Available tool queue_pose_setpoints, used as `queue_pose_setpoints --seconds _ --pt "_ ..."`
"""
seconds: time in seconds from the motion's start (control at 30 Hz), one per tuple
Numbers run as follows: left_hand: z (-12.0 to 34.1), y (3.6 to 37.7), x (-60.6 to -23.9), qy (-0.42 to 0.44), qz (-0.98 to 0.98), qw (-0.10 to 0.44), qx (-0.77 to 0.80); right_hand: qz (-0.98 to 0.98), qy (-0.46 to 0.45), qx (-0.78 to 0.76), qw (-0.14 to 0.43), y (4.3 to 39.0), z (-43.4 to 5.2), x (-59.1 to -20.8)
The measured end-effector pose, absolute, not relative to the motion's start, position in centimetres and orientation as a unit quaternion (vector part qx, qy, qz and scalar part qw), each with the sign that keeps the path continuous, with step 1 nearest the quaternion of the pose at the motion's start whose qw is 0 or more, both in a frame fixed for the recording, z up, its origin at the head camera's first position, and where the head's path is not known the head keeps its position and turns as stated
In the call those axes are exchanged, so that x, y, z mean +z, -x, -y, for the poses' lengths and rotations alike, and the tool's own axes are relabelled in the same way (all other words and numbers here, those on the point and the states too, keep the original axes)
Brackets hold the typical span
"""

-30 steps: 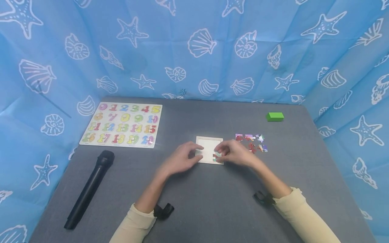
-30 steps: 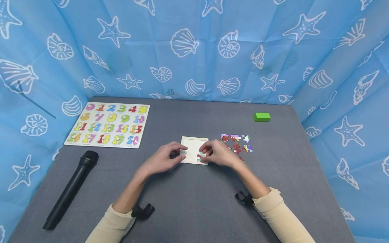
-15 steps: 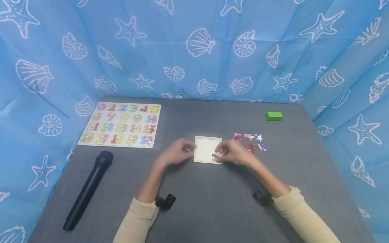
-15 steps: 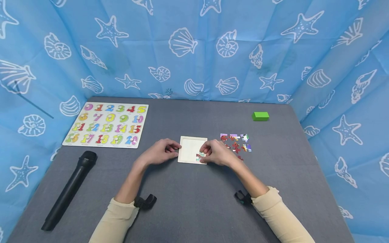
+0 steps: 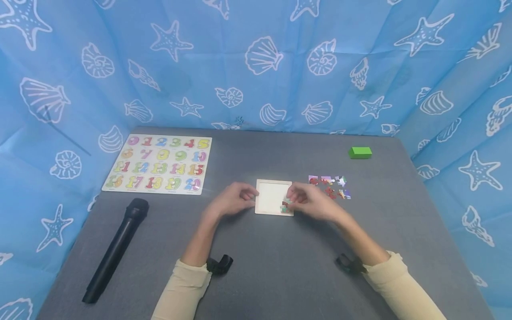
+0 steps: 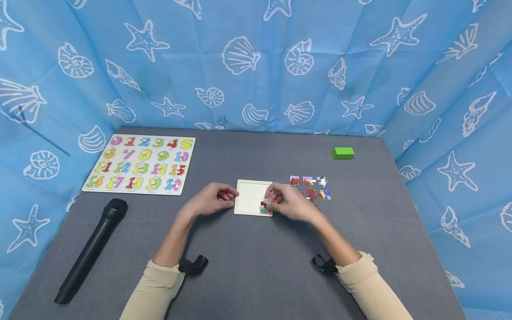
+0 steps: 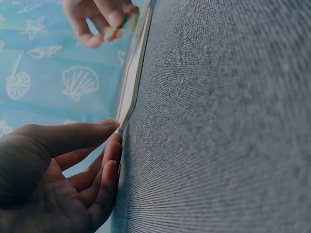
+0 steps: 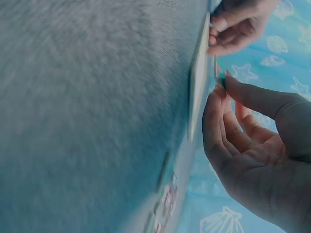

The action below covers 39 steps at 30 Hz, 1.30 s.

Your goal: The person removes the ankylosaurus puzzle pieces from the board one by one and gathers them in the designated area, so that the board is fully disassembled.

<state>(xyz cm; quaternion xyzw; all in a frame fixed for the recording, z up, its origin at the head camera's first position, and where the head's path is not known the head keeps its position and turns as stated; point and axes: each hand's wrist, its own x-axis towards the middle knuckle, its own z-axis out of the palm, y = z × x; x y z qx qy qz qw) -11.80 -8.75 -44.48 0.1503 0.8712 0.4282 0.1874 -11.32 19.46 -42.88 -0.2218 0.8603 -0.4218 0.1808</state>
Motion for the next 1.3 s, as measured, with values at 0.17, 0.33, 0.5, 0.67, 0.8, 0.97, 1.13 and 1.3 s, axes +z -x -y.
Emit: queue_pose_setpoints --seconds 0.17,0.33,0.5,0.67,0.8,0.97,1.13,1.3 --pt "8.8 11.8 -44.5 -0.151 -0.868 0.192 0.433 -0.852 0.194 -0.45 0.184 10.9 -21.3 -42.2" --pt "8.8 11.8 -44.6 -0.152 -0.867 0.185 0.437 -0.843 0.176 -0.475 0.181 10.3 -23.8 -41.8" --pt "8.9 11.8 -44.6 -0.151 -0.869 0.18 0.436 -0.846 0.154 -0.479 0.177 9.5 -26.7 -41.7" --pt "8.8 11.8 -44.7 -0.149 -0.869 0.18 0.436 -0.869 0.125 -0.45 0.167 8.8 -29.8 -41.6" --pt "8.8 11.8 -44.7 -0.147 -0.868 0.185 0.437 -0.891 0.104 -0.413 0.155 8.7 -32.1 -41.7" --pt "8.8 11.7 -44.5 -0.148 -0.866 0.191 0.438 -0.9 0.099 -0.399 0.148 8.9 -34.1 -42.1" --pt "8.8 11.6 -44.4 -0.151 -0.864 0.196 0.439 -0.895 0.095 -0.405 0.16 9.0 -34.8 -42.4" --pt "8.9 11.4 -44.5 -0.176 -0.863 0.195 0.432 -0.908 0.08 -0.381 0.154 8.9 -34.5 -42.5"
